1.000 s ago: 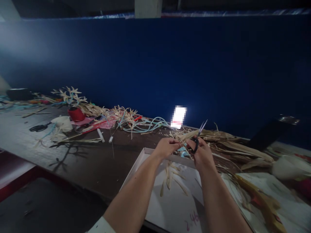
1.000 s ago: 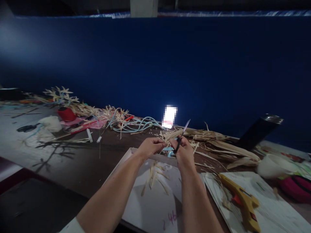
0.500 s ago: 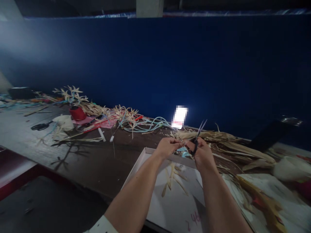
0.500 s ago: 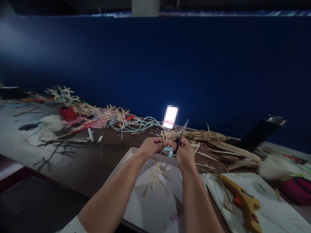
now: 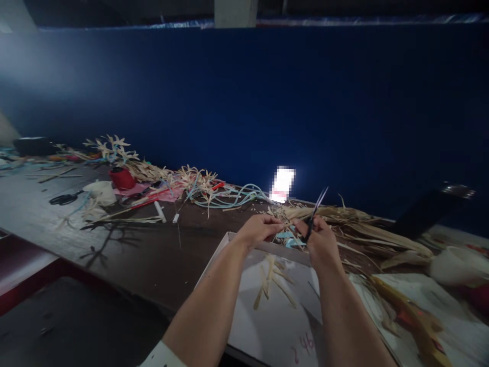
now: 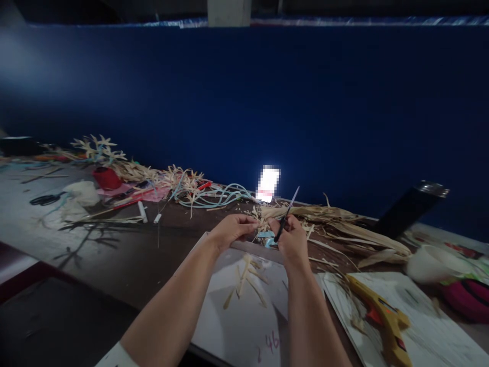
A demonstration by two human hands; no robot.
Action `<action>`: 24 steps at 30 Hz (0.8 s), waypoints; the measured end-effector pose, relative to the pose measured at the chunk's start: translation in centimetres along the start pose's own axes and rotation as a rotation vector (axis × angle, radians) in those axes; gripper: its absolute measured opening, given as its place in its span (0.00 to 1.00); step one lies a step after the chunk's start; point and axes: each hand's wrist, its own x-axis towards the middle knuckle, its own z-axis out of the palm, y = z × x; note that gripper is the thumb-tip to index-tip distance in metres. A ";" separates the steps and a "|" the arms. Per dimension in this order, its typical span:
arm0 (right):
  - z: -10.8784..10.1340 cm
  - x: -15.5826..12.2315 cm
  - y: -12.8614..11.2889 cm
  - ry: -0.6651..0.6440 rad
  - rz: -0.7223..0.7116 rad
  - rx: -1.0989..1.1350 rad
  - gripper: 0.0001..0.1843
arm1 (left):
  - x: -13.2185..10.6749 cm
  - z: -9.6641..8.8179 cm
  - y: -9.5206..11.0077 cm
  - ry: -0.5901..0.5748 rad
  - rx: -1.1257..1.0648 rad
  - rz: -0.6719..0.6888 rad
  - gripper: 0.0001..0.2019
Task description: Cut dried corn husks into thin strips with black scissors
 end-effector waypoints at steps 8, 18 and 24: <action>0.3 -0.2 -0.1 -0.056 0.099 0.080 0.13 | 0.0 0.5 -0.1 0.029 0.029 -0.011 0.23; 0.6 -0.5 -0.4 -0.204 0.082 0.117 0.14 | 0.4 0.8 -0.4 0.115 0.058 -0.047 0.19; 0.8 -0.4 -0.1 -0.146 0.025 0.114 0.15 | 0.4 1.0 -0.3 0.145 0.064 0.021 0.16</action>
